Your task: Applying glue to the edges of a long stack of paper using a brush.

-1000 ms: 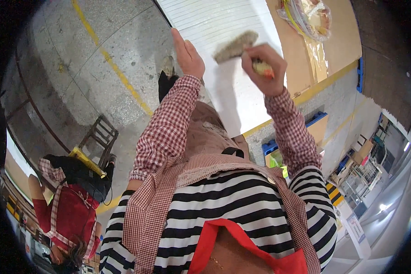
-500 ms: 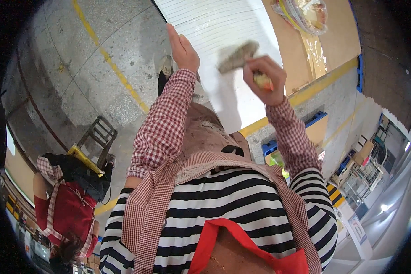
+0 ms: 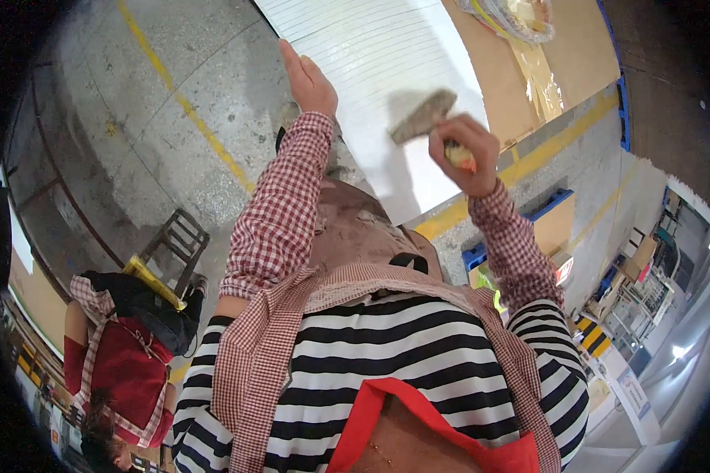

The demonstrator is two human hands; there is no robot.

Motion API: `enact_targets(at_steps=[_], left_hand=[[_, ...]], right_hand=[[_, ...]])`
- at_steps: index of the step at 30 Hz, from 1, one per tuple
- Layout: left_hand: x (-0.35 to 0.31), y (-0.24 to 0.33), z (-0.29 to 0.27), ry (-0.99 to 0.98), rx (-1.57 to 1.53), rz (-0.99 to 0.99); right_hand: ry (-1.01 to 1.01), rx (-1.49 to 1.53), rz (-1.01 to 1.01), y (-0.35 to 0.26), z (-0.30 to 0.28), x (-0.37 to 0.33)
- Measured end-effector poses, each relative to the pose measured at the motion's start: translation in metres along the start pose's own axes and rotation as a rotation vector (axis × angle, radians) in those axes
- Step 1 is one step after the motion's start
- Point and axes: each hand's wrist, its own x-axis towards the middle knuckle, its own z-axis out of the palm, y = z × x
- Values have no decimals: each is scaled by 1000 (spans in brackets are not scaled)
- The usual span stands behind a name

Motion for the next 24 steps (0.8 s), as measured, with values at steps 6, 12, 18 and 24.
enact_targets(at_steps=[6, 12, 18, 24], left_hand=[[-4, 0, 1, -23, 32, -37], [-2, 1, -7, -14, 26, -58], [1, 7, -2, -42, 27, -81], [-4, 13, -3, -52, -6, -111]], right_hand=[[124, -4, -213, 15, 28, 55], [-6, -60, 188, 4, 11, 29], [348, 0, 21, 16, 47, 167], [188, -2, -39, 43, 52, 126]])
